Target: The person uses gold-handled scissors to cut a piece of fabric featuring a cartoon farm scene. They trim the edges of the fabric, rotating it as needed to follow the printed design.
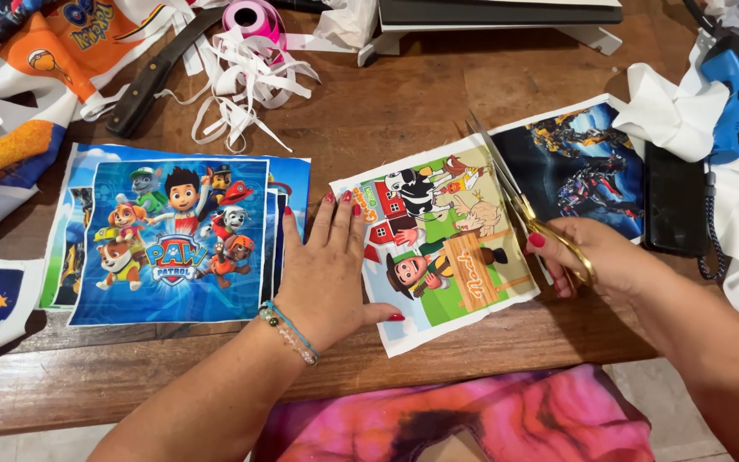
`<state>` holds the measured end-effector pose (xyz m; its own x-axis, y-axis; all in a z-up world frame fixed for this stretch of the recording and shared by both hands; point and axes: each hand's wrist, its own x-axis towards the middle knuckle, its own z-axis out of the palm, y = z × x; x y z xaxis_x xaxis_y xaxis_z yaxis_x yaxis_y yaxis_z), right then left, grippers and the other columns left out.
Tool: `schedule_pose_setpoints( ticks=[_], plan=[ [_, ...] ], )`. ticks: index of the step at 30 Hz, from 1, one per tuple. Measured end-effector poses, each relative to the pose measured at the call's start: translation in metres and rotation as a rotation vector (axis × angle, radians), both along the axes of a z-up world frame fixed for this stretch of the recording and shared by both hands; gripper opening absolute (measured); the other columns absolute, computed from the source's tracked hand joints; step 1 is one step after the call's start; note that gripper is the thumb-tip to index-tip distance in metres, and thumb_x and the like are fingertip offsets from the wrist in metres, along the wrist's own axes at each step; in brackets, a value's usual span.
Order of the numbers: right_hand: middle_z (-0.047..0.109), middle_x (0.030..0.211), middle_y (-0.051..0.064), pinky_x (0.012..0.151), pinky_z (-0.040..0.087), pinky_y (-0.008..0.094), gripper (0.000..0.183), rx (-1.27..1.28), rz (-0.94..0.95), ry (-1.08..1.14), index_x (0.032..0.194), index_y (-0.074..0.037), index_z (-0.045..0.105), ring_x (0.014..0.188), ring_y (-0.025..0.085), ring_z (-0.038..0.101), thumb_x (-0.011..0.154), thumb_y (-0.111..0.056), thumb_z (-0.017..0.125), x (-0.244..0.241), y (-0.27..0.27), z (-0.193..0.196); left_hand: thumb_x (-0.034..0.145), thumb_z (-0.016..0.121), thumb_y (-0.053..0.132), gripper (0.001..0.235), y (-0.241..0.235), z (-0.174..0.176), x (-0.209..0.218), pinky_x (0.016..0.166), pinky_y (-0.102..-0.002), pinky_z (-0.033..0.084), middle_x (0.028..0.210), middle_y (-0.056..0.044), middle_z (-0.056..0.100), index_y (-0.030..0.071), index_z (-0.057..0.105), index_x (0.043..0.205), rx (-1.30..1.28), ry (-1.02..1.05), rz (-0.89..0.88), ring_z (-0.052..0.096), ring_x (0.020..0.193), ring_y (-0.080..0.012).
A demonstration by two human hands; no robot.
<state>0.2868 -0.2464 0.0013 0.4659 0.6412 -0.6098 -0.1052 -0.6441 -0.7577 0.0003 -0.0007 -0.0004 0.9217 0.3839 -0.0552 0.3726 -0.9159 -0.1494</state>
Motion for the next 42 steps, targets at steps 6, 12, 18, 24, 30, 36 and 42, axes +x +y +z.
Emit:
schedule_pose_setpoints(
  ticks=[6, 12, 18, 24, 30, 36, 42],
  plan=[
    [0.049, 0.049, 0.018, 0.037, 0.046, 0.041, 0.049, -0.017, 0.003, 0.008, 0.099, 0.006, 0.066, 0.04, 0.029, 0.052, 0.091, -0.042, 0.065, 0.004, 0.012, 0.004, 0.051, 0.05, 0.118, 0.153, 0.0, 0.002, 0.0, 0.116, -0.072, 0.016, 0.165, -0.014, 0.031, 0.01, 0.031, 0.158, 0.001, 0.011, -0.005, 0.022, 0.154, -0.0324],
    [0.047, 0.047, 0.016, 0.034, 0.043, 0.039, 0.046, 0.02, -0.011, 0.006, 0.097, 0.002, 0.065, 0.036, 0.027, 0.048, 0.092, -0.044, 0.065, 0.006, 0.009, -0.004, 0.052, 0.048, 0.118, 0.153, -0.001, 0.002, -0.001, 0.116, -0.071, 0.017, 0.165, -0.013, 0.031, 0.01, 0.03, 0.158, 0.021, 0.012, -0.004, 0.022, 0.154, -0.0317],
    [0.047, 0.048, 0.015, 0.033, 0.042, 0.039, 0.043, 0.0, -0.031, -0.017, 0.096, 0.002, 0.067, 0.036, 0.026, 0.049, 0.091, -0.041, 0.067, 0.003, 0.012, -0.004, 0.052, 0.049, 0.117, 0.152, -0.001, 0.001, 0.0, 0.116, -0.072, 0.016, 0.165, -0.013, 0.03, 0.01, 0.031, 0.157, 0.002, 0.028, 0.002, 0.02, 0.155, -0.0318],
    [0.049, 0.052, 0.015, 0.037, 0.038, 0.037, 0.045, 0.02, -0.06, -0.007, 0.096, 0.003, 0.066, 0.039, 0.027, 0.048, 0.092, -0.041, 0.066, -0.009, 0.027, 0.018, 0.052, 0.049, 0.117, 0.152, -0.002, 0.002, 0.0, 0.118, -0.072, 0.013, 0.166, -0.014, 0.029, 0.009, 0.03, 0.158, 0.009, 0.039, 0.003, 0.02, 0.155, -0.0315],
    [0.047, 0.049, 0.014, 0.036, 0.04, 0.039, 0.043, -0.015, -0.039, -0.028, 0.093, 0.0, 0.066, 0.038, 0.028, 0.049, 0.092, -0.043, 0.067, -0.006, 0.033, 0.021, 0.05, 0.05, 0.117, 0.153, -0.002, 0.001, -0.002, 0.117, -0.072, 0.014, 0.167, -0.014, 0.028, 0.01, 0.031, 0.157, 0.014, 0.02, -0.003, 0.019, 0.155, -0.0318],
    [0.046, 0.048, 0.01, 0.036, 0.039, 0.036, 0.04, -0.015, -0.04, -0.056, 0.093, 0.002, 0.069, 0.037, 0.023, 0.047, 0.095, -0.038, 0.067, -0.01, 0.041, 0.028, 0.052, 0.049, 0.117, 0.152, -0.001, 0.005, -0.001, 0.116, -0.071, 0.017, 0.165, -0.013, 0.031, 0.009, 0.03, 0.158, 0.01, 0.063, -0.004, 0.02, 0.155, -0.0309],
    [0.046, 0.054, 0.012, 0.04, 0.04, 0.038, 0.047, -0.017, -0.036, -0.049, 0.098, 0.003, 0.064, 0.042, 0.026, 0.048, 0.095, -0.043, 0.063, -0.016, 0.046, 0.043, 0.052, 0.047, 0.118, 0.15, -0.002, 0.005, -0.003, 0.115, -0.07, 0.019, 0.165, -0.013, 0.032, 0.011, 0.033, 0.157, 0.041, 0.043, -0.013, 0.023, 0.154, -0.0312]
  ],
)
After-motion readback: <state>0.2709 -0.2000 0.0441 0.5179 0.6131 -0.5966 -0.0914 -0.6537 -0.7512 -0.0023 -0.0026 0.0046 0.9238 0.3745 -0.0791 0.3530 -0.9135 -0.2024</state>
